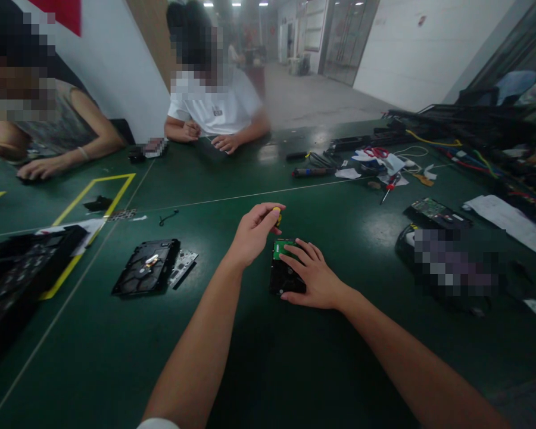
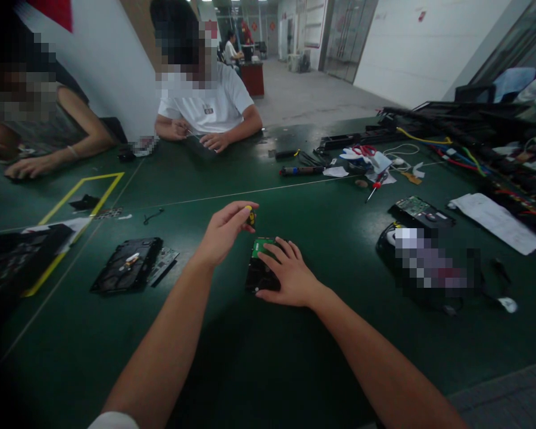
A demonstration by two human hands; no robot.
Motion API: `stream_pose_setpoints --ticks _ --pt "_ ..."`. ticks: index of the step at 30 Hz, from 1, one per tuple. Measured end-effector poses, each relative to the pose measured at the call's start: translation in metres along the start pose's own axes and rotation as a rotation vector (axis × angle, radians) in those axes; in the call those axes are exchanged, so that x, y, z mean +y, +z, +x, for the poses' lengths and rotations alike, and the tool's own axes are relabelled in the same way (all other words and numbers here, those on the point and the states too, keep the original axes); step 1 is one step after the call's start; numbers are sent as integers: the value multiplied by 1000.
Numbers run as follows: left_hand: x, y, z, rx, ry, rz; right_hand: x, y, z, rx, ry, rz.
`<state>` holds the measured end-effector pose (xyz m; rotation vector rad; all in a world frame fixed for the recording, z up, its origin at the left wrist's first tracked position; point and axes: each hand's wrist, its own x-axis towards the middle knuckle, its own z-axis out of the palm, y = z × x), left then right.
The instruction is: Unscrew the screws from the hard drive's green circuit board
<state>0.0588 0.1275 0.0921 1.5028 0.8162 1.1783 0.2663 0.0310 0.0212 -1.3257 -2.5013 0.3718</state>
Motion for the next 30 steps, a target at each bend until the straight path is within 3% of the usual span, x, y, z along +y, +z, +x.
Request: stream_pose_setpoints --ticks 10,30 --pt "-5 1 0 77 -12 -16 -2 -1 1 -14 8 6" --pt "-3 5 -3 -30 2 -28 -2 -2 1 -8 5 0"
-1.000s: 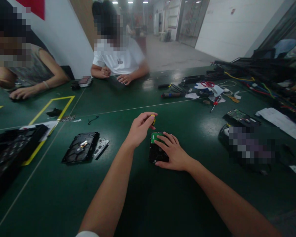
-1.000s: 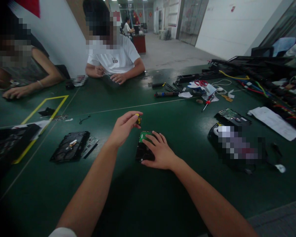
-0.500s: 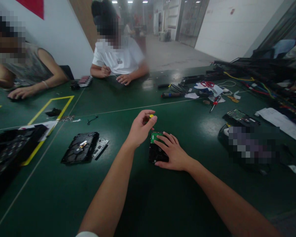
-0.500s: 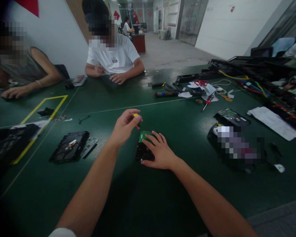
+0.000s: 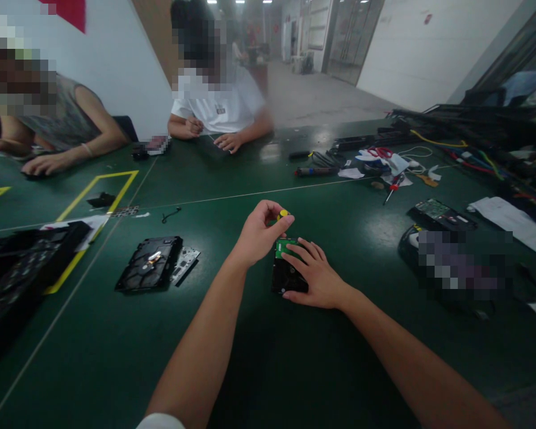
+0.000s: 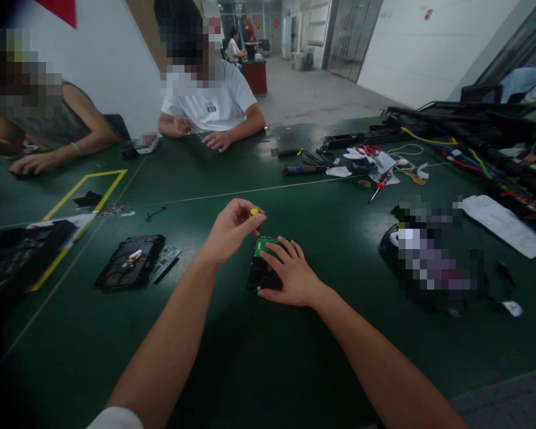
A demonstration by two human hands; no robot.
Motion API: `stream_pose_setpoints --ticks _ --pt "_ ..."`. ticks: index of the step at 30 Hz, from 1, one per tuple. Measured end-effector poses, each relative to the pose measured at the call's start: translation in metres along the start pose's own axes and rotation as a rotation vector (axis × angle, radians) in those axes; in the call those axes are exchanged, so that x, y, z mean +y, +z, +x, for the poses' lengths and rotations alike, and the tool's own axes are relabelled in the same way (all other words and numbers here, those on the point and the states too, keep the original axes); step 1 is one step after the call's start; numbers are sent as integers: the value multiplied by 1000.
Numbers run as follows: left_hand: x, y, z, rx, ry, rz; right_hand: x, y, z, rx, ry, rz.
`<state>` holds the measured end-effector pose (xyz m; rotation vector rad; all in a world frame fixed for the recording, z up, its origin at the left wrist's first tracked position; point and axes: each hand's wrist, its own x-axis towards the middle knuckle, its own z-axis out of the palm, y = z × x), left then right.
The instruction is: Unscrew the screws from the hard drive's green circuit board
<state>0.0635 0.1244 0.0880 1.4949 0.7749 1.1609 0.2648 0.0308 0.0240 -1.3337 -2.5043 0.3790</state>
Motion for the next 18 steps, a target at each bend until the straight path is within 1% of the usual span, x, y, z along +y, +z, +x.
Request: stream_pose_setpoints --ticks 2,7,12,18 --pt "-1 0 1 -17 9 -10 0 0 0 -1 0 -4" --pt "3 -2 2 -38 17 46 0 1 -1 -1 -4 -13" --pt "6 -2 1 -79 3 7 2 4 -1 11 -12 -16" --pt "6 -1 1 -46 23 44 3 7 -1 33 -22 -17"
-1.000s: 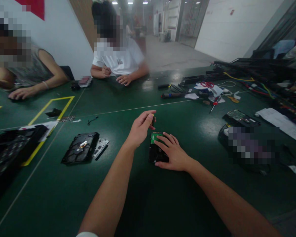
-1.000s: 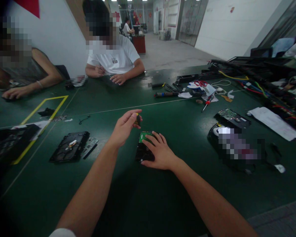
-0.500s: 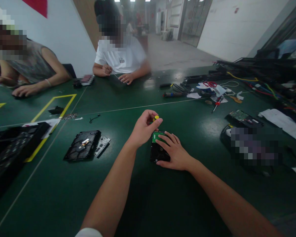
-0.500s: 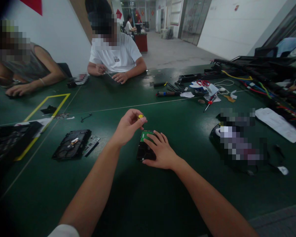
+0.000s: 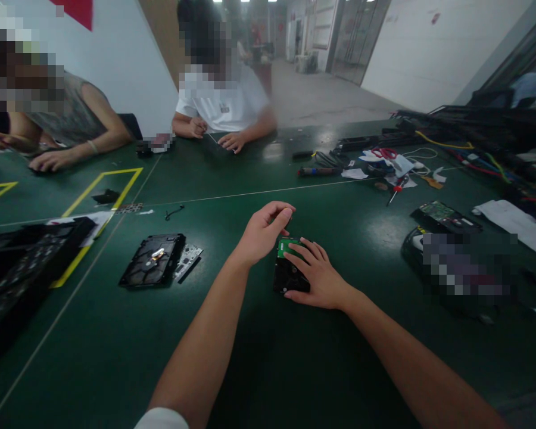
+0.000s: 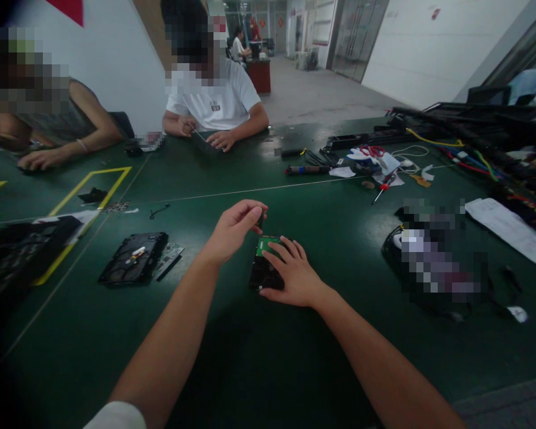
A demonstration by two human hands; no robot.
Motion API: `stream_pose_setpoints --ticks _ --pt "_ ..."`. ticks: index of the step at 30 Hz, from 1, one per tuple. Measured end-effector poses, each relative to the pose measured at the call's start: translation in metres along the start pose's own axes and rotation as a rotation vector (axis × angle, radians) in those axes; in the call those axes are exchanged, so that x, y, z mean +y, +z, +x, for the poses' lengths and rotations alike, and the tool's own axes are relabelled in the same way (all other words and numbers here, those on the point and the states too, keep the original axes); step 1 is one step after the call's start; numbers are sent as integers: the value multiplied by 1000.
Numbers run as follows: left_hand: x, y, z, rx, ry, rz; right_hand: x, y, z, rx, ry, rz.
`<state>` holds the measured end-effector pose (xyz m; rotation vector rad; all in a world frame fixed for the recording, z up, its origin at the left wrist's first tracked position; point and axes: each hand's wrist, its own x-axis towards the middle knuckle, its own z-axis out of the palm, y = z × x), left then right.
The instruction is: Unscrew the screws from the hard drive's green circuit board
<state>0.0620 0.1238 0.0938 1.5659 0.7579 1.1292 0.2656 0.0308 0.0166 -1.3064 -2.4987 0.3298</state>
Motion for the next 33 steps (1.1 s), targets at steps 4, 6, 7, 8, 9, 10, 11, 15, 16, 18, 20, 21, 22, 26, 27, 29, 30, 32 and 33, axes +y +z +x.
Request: stream_pose_setpoints --ticks 4,6,7,8,9,10,11,15,16,18,20,21,22,26,27,29,30,32,33 --pt "-1 -2 0 39 12 38 0 0 0 4 4 0" --pt "-2 -2 0 59 18 63 0 0 1 2 4 0" --pt "-2 -2 0 66 18 66 0 0 1 -2 4 -1" --pt "-3 -2 0 68 16 61 0 0 1 -7 5 -2" --pt "-3 -2 0 63 15 48 0 -1 1 -12 7 -3" --pt "-4 -1 0 53 16 31 0 -1 1 -16 8 -4" --pt "-4 -1 0 40 17 17 -1 -2 1 -20 10 -3" --pt "-4 -2 0 12 30 40 -3 -3 1 -13 16 5" --pt "-4 -2 0 18 28 57 -3 -4 1 -14 15 6" --pt "-3 -4 1 33 19 69 -3 -4 1 -21 13 6" --pt "-3 -5 1 52 8 54 -2 -4 1 -26 13 7" --pt "-3 -5 1 62 6 46 -2 -4 1 -24 12 8" --pt "-3 -5 1 70 4 40 -2 -4 1 -21 11 8" --pt "-2 -5 1 94 -2 41 -1 -3 1 -8 6 12" --pt "-2 -5 1 93 -5 45 -1 -2 1 -8 8 13" --pt "-2 -5 0 87 -17 49 -1 -2 1 -13 12 14" --pt "-2 -5 0 83 -23 46 0 -2 1 -17 13 14" --pt "-2 -5 0 66 -30 33 0 -2 1 -24 18 14" --pt "-3 -5 0 56 -27 27 0 -2 1 -27 20 15"
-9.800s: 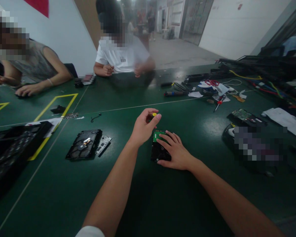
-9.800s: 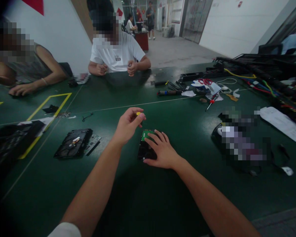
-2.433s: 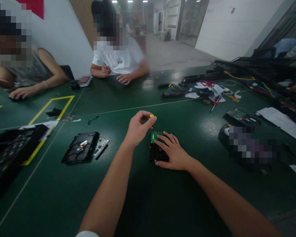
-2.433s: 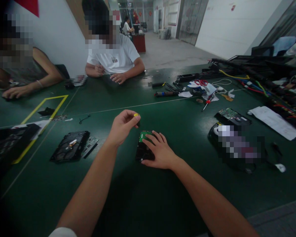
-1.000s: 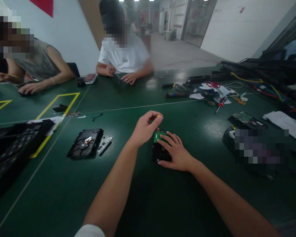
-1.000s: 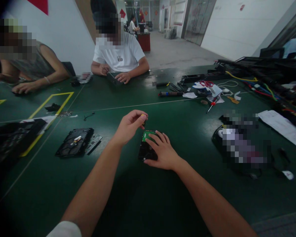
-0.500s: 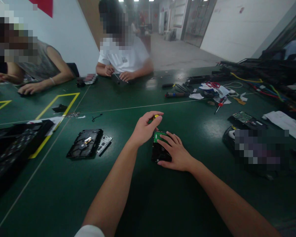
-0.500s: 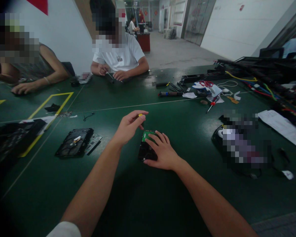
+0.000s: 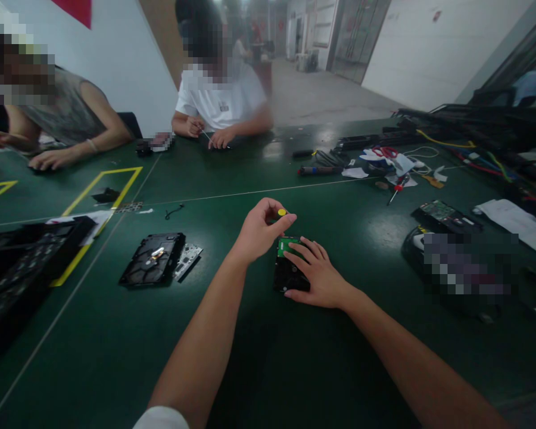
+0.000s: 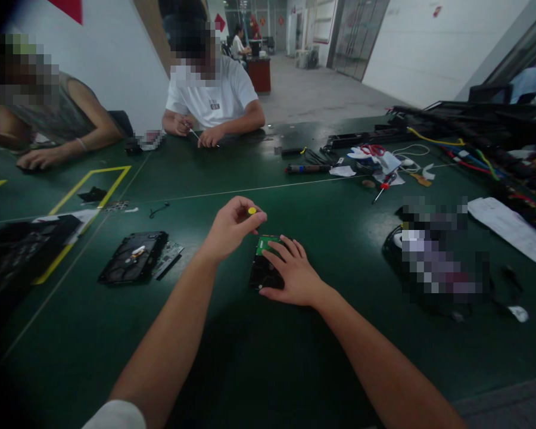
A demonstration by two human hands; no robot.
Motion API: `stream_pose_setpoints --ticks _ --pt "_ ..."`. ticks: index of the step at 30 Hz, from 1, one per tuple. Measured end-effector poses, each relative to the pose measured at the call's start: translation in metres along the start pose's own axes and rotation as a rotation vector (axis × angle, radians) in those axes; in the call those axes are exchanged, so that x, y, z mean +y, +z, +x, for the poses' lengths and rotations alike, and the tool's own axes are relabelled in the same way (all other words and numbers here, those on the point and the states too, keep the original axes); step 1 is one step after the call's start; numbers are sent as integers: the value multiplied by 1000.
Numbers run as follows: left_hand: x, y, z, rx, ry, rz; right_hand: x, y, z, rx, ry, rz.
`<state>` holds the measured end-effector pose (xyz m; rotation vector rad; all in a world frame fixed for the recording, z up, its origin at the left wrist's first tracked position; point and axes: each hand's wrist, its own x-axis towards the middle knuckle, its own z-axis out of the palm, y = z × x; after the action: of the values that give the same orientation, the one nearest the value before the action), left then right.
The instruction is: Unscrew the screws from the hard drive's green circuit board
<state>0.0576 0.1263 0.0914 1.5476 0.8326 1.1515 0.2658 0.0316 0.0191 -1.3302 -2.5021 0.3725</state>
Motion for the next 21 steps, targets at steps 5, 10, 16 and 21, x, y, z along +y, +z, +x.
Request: stream_pose_setpoints --ticks 5,10,16,21 --pt "-2 -1 1 -52 29 12 -1 -1 0 -1 -1 -4" --pt "3 -1 1 -95 6 -54 -1 0 0 4 -1 -11" --pt "4 0 0 -61 -14 -81 0 0 0 15 -8 -4" --pt "-1 0 0 46 -12 -10 -2 -3 0 4 -7 5"
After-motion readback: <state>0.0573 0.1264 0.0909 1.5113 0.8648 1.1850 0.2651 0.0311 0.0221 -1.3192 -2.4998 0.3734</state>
